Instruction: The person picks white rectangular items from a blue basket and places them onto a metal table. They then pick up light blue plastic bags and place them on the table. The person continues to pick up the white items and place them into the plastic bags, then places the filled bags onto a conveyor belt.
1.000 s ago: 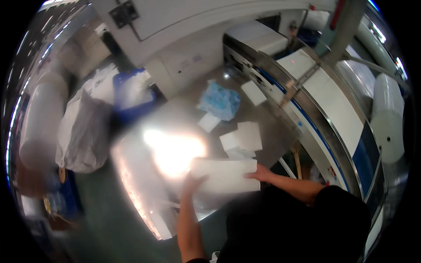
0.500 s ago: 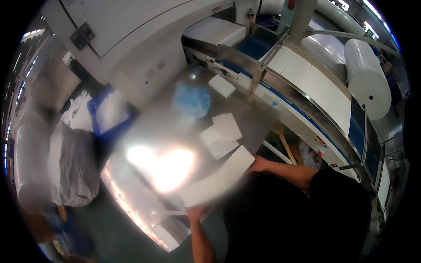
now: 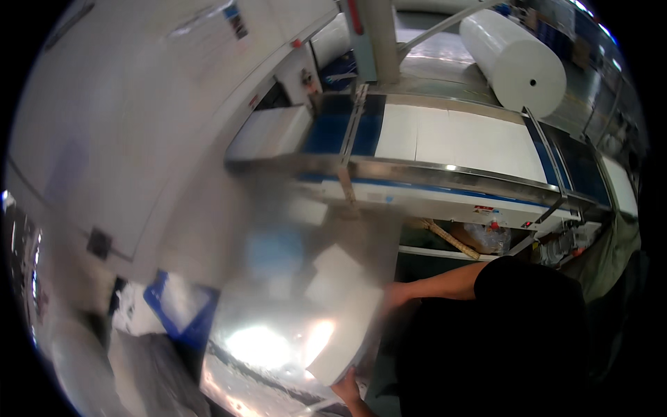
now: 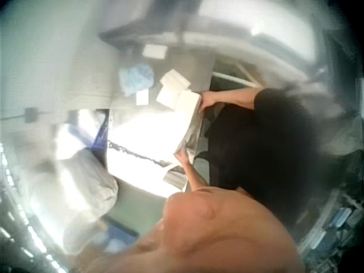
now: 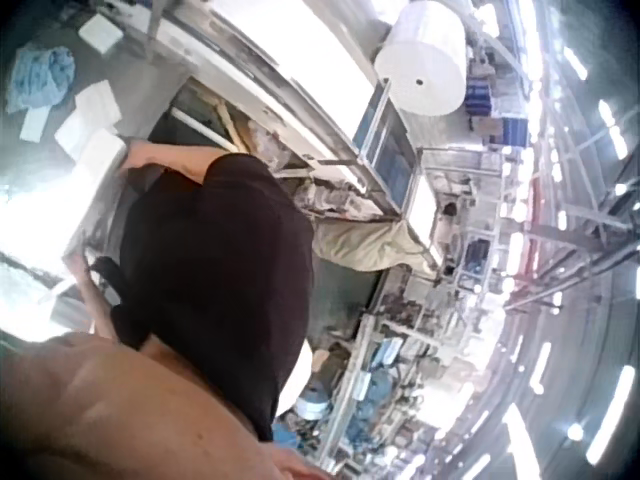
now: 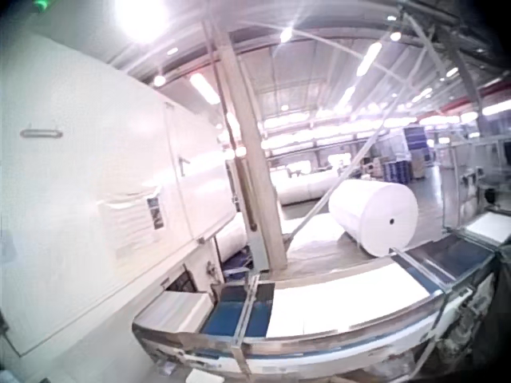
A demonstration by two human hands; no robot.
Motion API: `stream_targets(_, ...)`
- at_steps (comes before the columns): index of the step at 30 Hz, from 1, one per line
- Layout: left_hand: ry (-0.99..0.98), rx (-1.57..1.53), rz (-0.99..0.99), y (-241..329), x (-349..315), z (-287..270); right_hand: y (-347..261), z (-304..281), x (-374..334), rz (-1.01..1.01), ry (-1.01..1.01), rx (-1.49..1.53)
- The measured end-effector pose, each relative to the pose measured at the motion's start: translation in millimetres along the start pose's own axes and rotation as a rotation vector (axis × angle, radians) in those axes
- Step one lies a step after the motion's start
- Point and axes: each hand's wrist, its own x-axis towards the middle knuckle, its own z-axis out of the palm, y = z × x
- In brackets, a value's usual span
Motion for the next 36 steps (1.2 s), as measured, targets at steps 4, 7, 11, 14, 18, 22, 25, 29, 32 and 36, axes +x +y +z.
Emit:
stream_targets(4, -0.083, -0.131, -0.153, 45.1, 26.3, 58.9, 11.3, -73.0, -10.8, 0.068, -0.01, -0.082)
stream_targets(7, -0.028, -0.129, -0.209, 66.4, 53.1, 124.3, 26.7, -148.6, -24.8, -0.112, 0.214, -0.126)
stream_targets(11, -0.201, -0.374, -0.163, 121.2, 95.5, 241.2, 17.5, -284.8, -79.4, -0.131, 0.349, -0.153)
stream_targets(14, -0.317, -0.303, -0.229, 168.0, 133.9, 335.9, 40.3, -390.2, -128.5, -0.198, 0.571, -0.092)
stream_targets(18, -0.38, -0.251, -0.426, 242.3, 196.1, 468.3, 77.1, -540.9, -163.0, -0.014, 0.591, -0.047)
stream_targets(22, -0.558, -0.192, -0.632, 261.2, 274.5, 547.1, 109.3, -636.2, -173.5, 0.044, 0.417, 0.246)
stream_targets(25, -0.674, -0.165, -0.665, 302.5, 277.2, 598.3, 162.6, -684.2, -134.2, -0.015, 0.382, 0.128)
stream_targets(29, -0.635, -0.183, -0.777, 300.9, 298.2, 621.8, 209.3, -715.5, -54.4, 0.099, 0.386, -0.078)
stream_targets(32, -0.541, -0.176, -0.787, 294.9, 300.9, 618.8, 208.1, -710.6, -31.9, 0.143, 0.275, -0.059)
stream_targets(36, -0.546, -0.316, -0.889, 269.6, 314.7, 594.7, 227.5, -683.9, 2.3, 0.164, 0.303, -0.083)
